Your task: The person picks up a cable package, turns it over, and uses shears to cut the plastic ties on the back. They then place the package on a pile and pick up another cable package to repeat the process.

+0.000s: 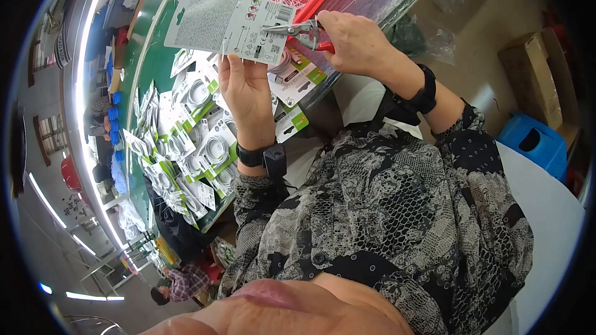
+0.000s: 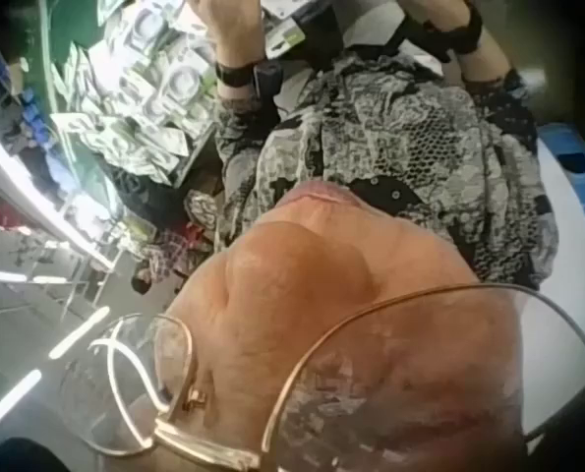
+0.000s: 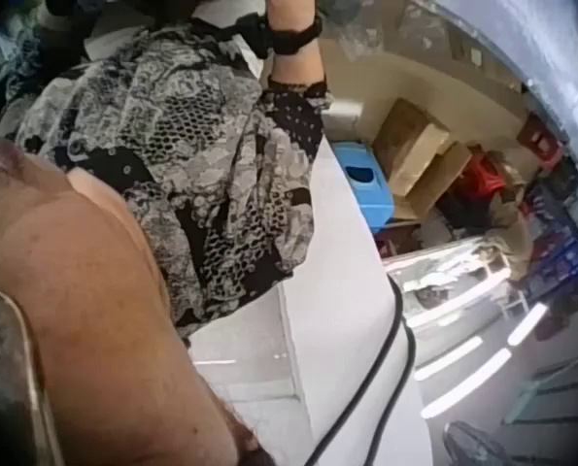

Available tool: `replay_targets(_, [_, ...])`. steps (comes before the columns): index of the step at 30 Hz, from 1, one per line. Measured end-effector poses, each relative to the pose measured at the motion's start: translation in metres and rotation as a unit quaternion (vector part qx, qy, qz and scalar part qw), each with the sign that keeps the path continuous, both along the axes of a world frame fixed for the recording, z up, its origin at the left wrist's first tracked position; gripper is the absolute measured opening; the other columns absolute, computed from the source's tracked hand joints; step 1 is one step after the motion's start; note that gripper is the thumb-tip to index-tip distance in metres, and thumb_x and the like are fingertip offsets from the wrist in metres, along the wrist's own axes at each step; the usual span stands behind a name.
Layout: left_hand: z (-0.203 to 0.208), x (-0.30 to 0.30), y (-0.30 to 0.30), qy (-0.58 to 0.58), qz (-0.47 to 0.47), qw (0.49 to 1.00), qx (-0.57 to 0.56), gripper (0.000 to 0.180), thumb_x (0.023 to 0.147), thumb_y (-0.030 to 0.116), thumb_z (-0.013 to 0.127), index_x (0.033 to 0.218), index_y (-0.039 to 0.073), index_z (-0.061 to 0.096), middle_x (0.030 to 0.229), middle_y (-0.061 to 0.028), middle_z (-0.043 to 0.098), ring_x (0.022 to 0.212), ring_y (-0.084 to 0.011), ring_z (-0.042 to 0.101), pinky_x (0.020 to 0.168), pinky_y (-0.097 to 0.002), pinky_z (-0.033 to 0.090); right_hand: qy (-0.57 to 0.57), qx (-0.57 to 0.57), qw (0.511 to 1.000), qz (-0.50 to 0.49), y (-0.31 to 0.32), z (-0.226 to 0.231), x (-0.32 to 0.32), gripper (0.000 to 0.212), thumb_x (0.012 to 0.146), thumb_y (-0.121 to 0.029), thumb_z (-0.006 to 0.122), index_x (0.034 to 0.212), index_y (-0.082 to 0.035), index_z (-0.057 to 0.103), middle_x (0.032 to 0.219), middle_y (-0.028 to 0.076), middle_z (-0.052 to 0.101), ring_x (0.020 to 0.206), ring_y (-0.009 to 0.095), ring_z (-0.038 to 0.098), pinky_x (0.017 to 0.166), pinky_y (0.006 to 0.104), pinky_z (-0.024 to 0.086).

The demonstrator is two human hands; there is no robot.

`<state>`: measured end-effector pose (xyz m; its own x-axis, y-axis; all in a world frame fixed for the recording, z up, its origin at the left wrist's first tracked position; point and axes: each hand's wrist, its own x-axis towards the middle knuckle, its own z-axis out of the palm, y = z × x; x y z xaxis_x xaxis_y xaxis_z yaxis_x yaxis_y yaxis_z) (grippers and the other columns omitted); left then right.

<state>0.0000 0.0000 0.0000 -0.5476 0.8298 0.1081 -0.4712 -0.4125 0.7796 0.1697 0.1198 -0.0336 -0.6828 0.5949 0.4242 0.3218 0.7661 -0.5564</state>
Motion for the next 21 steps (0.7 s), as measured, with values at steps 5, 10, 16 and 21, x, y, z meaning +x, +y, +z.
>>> replay_targets(5, [-0.002, 0.002, 0.001, 0.009, 0.005, 1.0, -0.002, 0.033, 0.101, 0.01, 0.046, 0.132, 0.002, 0.041, 0.129, -0.0122, 0.053, 0.119, -0.024, 0.053, 0.101, -0.0445, 0.046, -0.014, 0.017, 1.0, -0.011, 0.002, -0.003, 0.0, 0.03, 0.07, -0.006, 0.064, 0.092, -0.002, 0.045, 0.082, 0.017, 0.056, 0.081, 0.037, 0.058, 0.069, 0.0454, 0.048])
replay_targets(10, [-0.015, 0.004, 0.003, 0.051, 0.017, 0.999, 0.002, 0.032, 0.101, 0.01, 0.045, 0.131, 0.001, 0.041, 0.126, -0.0113, 0.054, 0.116, -0.0226, 0.055, 0.099, -0.0427, 0.047, -0.113, -0.041, 0.992, -0.022, 0.003, -0.001, 0.002, 0.031, 0.07, -0.008, 0.065, 0.093, -0.003, 0.046, 0.083, 0.017, 0.057, 0.081, 0.038, 0.058, 0.069, 0.0449, 0.048])
replay_targets(16, [-0.022, 0.0, 0.006, 0.055, 0.011, 0.998, 0.002, 0.032, 0.101, 0.01, 0.045, 0.131, 0.001, 0.041, 0.124, -0.0101, 0.054, 0.113, -0.0214, 0.055, 0.097, -0.0408, 0.048, -0.078, -0.007, 0.997, -0.024, 0.004, 0.001, 0.002, 0.033, 0.069, -0.009, 0.067, 0.095, -0.004, 0.047, 0.085, 0.017, 0.059, 0.083, 0.038, 0.059, 0.07, 0.0444, 0.048])
replay_targets(21, [-0.021, 0.007, 0.007, 0.067, -0.01, 0.998, -0.008, 0.032, 0.101, 0.009, 0.045, 0.132, 0.002, 0.041, 0.124, -0.0097, 0.054, 0.111, -0.0196, 0.056, 0.096, -0.0389, 0.049, 0.054, 0.119, 0.991, -0.02, -0.002, 0.013, -0.014, 0.036, 0.068, -0.009, 0.068, 0.099, -0.004, 0.049, 0.084, 0.016, 0.06, 0.085, 0.038, 0.059, 0.071, 0.0445, 0.048])
